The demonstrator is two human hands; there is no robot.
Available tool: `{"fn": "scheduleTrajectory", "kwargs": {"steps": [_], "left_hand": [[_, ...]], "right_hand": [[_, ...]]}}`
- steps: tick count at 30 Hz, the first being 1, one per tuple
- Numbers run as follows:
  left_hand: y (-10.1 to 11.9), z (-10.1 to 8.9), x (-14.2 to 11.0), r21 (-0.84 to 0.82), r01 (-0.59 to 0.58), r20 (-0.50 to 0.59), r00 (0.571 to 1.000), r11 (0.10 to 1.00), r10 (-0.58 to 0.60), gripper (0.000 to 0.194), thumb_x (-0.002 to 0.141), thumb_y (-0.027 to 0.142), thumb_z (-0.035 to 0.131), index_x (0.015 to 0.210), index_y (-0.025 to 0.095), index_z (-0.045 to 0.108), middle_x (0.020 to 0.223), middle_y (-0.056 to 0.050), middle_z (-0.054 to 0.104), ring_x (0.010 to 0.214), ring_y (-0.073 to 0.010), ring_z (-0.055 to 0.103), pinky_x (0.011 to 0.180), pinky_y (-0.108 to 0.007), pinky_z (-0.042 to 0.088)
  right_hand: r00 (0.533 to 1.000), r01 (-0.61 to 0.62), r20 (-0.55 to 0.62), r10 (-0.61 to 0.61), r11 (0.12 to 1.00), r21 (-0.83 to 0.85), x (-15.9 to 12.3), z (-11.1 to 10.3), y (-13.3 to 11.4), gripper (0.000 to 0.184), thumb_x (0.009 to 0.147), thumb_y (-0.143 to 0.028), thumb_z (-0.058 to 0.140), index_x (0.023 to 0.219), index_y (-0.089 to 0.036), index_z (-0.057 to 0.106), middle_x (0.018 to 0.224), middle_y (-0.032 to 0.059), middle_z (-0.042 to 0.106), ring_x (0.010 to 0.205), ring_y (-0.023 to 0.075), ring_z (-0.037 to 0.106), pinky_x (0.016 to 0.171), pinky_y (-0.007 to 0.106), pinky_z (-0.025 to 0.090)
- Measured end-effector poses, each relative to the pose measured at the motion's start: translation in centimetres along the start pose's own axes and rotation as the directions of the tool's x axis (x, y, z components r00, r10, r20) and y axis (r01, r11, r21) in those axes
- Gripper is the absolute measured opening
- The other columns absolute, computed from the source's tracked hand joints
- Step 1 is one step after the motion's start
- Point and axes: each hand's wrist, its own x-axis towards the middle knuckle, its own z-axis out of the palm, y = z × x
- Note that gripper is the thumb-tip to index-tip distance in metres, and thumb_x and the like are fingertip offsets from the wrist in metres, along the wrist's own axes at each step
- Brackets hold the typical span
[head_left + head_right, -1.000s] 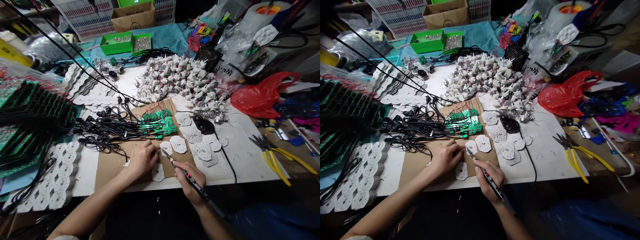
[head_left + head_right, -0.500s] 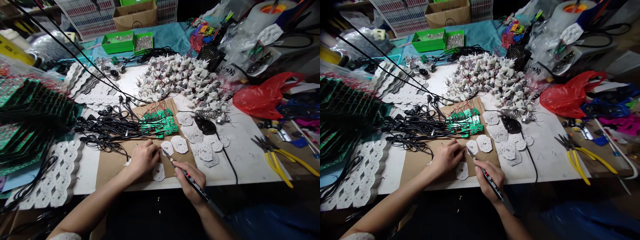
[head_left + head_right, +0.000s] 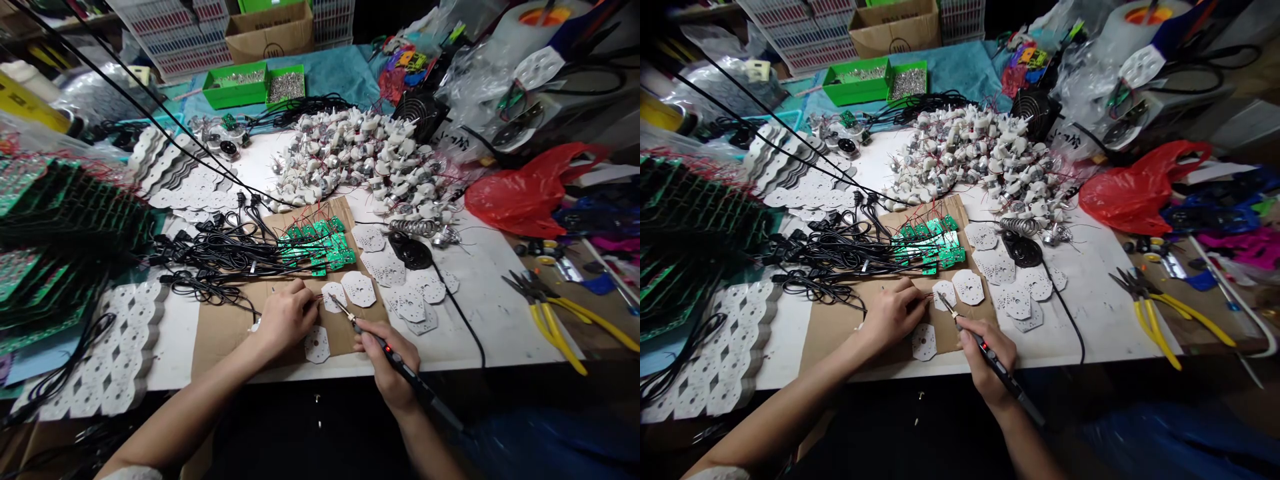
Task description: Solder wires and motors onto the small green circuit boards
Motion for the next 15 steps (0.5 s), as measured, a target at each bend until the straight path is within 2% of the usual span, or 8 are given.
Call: {"fn": "scheduleTrajectory", "kwargs": {"steps": [4,6,10,15], "left_hand": [[-0.56,0.17,-0.06,-0.121,-0.105,-0.159,0.984,0.987,0.085,0.021,0.098,0.027,0.06,0.09,0.02,0.077,0.088,-0.006,0.065,0.084,-0.0187,0.062,0.075,-0.03,0.048],[-0.77,0.18,-0.02,-0.164,-0.144,-0.205,0.973,0.976,0.109,0.017,0.098,0.026,0.062,0.094,0.021,0.078,0.086,-0.005,0.065,0.083,-0.0177,0.062,0.074,-0.029,0.048],[-0.79,0.09,0.09,-0.178,-0.146,-0.185,0.976,0.973,0.112,0.015,0.099,0.025,0.063,0.093,0.02,0.076,0.083,-0.004,0.066,0.079,-0.0171,0.061,0.071,-0.028,0.046],[-0.59,0.23,0.14,-0.155,-0.136,-0.126,0.985,0.979,0.116,0.019,0.101,0.027,0.06,0.091,0.019,0.075,0.089,-0.006,0.068,0.083,-0.0184,0.062,0.073,-0.03,0.047]], "right_hand": [[1.0,-0.01,-0.011,0.01,1.0,0.014,-0.08,0.02,0.03,0.019,0.103,-0.027,0.061,0.111,-0.022,0.077,0.082,0.0018,0.073,0.064,0.0161,0.073,0.056,0.025,0.062],[1.0,-0.002,-0.019,0.002,1.0,0.012,-0.04,0.05,-0.01,0.019,0.104,-0.027,0.061,0.112,-0.023,0.077,0.083,0.0022,0.074,0.064,0.016,0.073,0.056,0.025,0.062],[0.999,0.024,-0.022,-0.024,1.0,-0.002,0.07,0.02,-0.1,0.019,0.103,-0.025,0.061,0.113,-0.024,0.077,0.084,0.0016,0.074,0.064,0.0152,0.073,0.057,0.024,0.061],[0.999,0.028,-0.024,-0.028,1.0,0.001,0.05,0.01,-0.07,0.019,0.103,-0.024,0.06,0.113,-0.023,0.077,0.083,0.0022,0.073,0.065,0.0158,0.073,0.057,0.024,0.061]]}}
